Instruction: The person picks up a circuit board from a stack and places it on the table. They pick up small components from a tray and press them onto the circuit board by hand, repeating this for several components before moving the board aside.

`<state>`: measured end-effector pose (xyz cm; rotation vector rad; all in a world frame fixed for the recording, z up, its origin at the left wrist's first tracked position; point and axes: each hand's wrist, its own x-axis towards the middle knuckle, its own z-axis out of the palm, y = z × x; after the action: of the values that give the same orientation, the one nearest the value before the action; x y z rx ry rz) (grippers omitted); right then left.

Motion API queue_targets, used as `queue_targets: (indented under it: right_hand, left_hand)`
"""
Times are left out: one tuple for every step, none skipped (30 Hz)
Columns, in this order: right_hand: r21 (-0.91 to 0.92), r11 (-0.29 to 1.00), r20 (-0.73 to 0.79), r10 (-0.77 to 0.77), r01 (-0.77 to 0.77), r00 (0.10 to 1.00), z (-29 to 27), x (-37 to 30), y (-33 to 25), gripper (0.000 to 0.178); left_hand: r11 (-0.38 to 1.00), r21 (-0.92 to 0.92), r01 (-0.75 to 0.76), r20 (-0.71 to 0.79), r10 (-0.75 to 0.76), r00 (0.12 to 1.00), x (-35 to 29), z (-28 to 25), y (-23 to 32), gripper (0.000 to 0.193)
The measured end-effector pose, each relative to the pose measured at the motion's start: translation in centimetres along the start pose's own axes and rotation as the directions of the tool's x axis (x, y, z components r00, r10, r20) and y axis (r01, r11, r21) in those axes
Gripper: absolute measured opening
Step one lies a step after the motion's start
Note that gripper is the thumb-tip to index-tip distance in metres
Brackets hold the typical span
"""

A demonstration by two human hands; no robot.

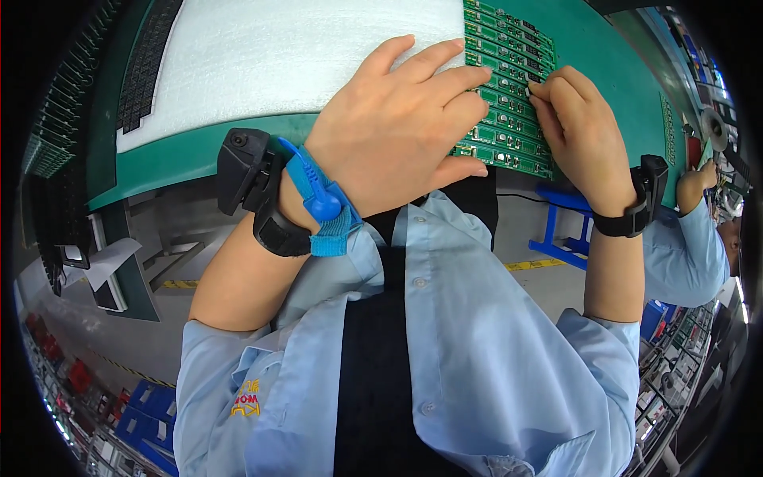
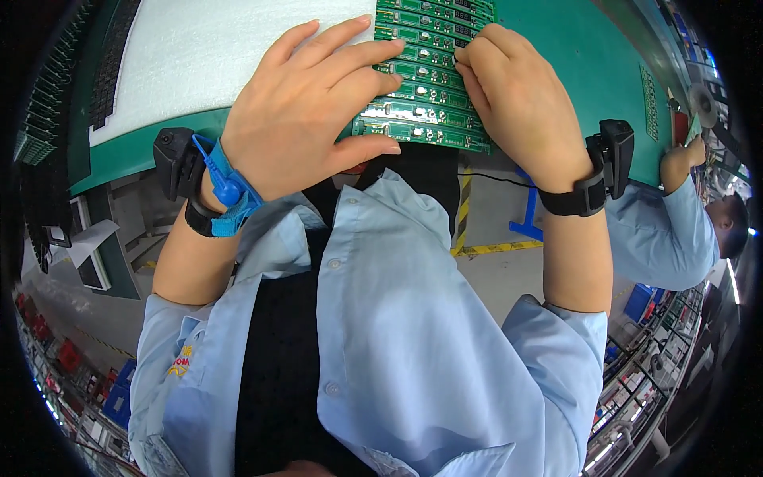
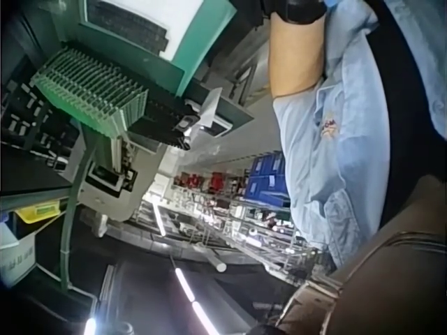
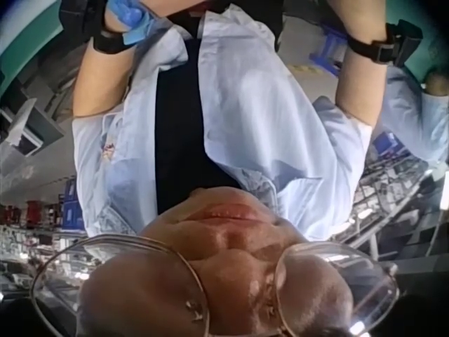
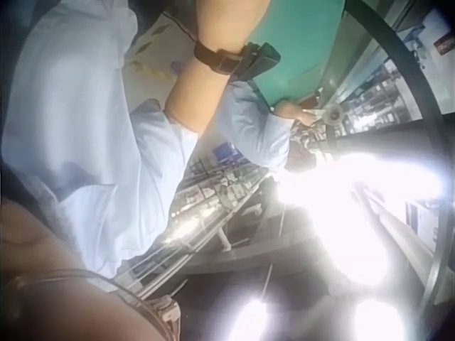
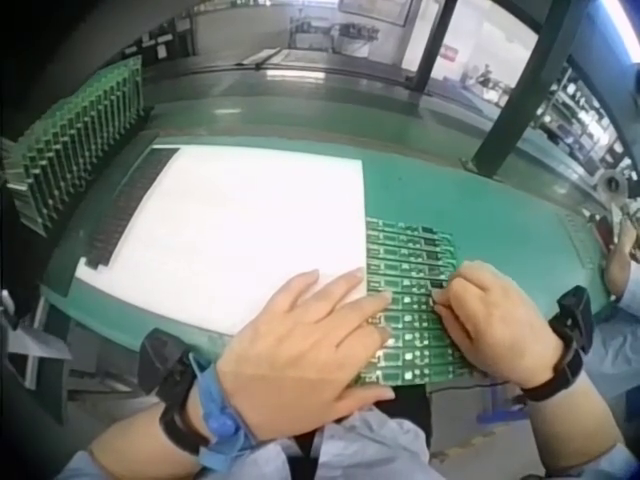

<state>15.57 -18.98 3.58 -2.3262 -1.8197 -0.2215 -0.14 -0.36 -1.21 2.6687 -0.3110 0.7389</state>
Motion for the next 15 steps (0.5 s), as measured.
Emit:
queue_targets:
  right_hand:
    - [0.013, 1.0, 0.006, -0.004, 0.004, 1.0, -0.01, 0.15, 0.07, 0.011]
    - [0.025, 1.0, 0.011, -0.007, 0.007, 1.0, -0.01, 0.24, 0.09, 0.011]
    - [0.026, 1.0, 0.012, -0.008, 0.008, 1.0, 0.02, 0.24, 0.07, 0.011]
    - [0.054, 0.998, -0.008, 0.021, -0.021, 1.0, 0.1, 0.2, 0.03, 0.011]
    - [0.083, 0.995, -0.028, 0.052, -0.049, 0.998, 0.19, 0.14, -0.01, 0.011]
    - [0.113, 0.991, -0.045, 0.082, -0.076, 0.996, 0.29, 0.08, -0.05, 0.011]
    - [0.115, 0.991, -0.044, 0.081, -0.075, 0.996, 0.37, 0.0, -0.1, 0.011]
    - [0.119, 0.988, -0.051, 0.104, -0.098, 0.993, 0.44, -0.1, -0.16, 0.011]
    - [0.123, 0.985, -0.059, 0.128, -0.12, 0.99, 0.5, -0.2, -0.22, 0.011]
    - [0.127, 0.982, -0.066, 0.151, -0.142, 0.986, 0.55, -0.24, -0.22, 0.011]
    - [0.127, 0.982, -0.065, 0.152, -0.143, 0.986, 0.52, -0.29, -0.18, 0.011]
    - [0.135, 0.979, -0.05, 0.162, -0.154, 0.985, 0.48, -0.33, -0.14, 0.01]
    - [0.143, 0.976, -0.035, 0.172, -0.165, 0.984, 0.44, -0.36, -0.1, 0.01]
    - [0.151, 0.973, -0.02, 0.182, -0.177, 0.983, 0.39, -0.38, -0.07, 0.01]
    - [0.15, 0.973, -0.019, 0.182, -0.178, 0.983, 0.34, -0.38, -0.05, 0.01]
  left_hand:
    - [1.0, 0.005, 0.001, 0.001, -0.001, 1.0, -0.01, -0.04, -0.01, 0.045]
    - [1.0, 0.009, 0.001, 0.001, -0.001, 1.0, -0.02, -0.07, -0.01, 0.045]
    - [1.0, 0.009, 0.002, 0.001, -0.002, 1.0, -0.05, -0.06, 0.0, 0.045]
    - [1.0, 0.002, 0.004, -0.006, -0.004, 1.0, -0.07, -0.02, 0.03, 0.045]
    - [1.0, -0.006, 0.006, -0.012, -0.007, 1.0, -0.09, 0.03, 0.06, 0.045]
    - [1.0, -0.014, 0.01, -0.018, -0.01, 1.0, -0.11, 0.08, 0.08, 0.044]
    - [1.0, -0.013, 0.012, -0.016, -0.012, 1.0, -0.09, 0.1, 0.11, 0.044]
    - [1.0, -0.012, 0.01, -0.014, -0.01, 1.0, -0.03, 0.1, 0.14, 0.044]
    - [1.0, -0.011, 0.008, -0.012, -0.008, 1.0, 0.03, 0.09, 0.16, 0.044]
    - [1.0, -0.01, 0.006, -0.01, -0.006, 1.0, 0.05, 0.07, 0.16, 0.044]
    - [1.0, -0.011, 0.006, -0.01, -0.006, 1.0, 0.07, 0.08, 0.17, 0.044]
    - [1.0, -0.015, 0.004, -0.013, -0.005, 1.0, 0.09, 0.09, 0.18, 0.044]
    - [1.0, -0.018, 0.003, -0.017, -0.003, 1.0, 0.1, 0.09, 0.19, 0.044]
    - [1.0, -0.022, 0.001, -0.02, -0.002, 1.0, 0.11, 0.08, 0.19, 0.044]
    - [1.0, -0.023, 0.001, -0.02, -0.002, 1.0, 0.11, 0.05, 0.18, 0.044]
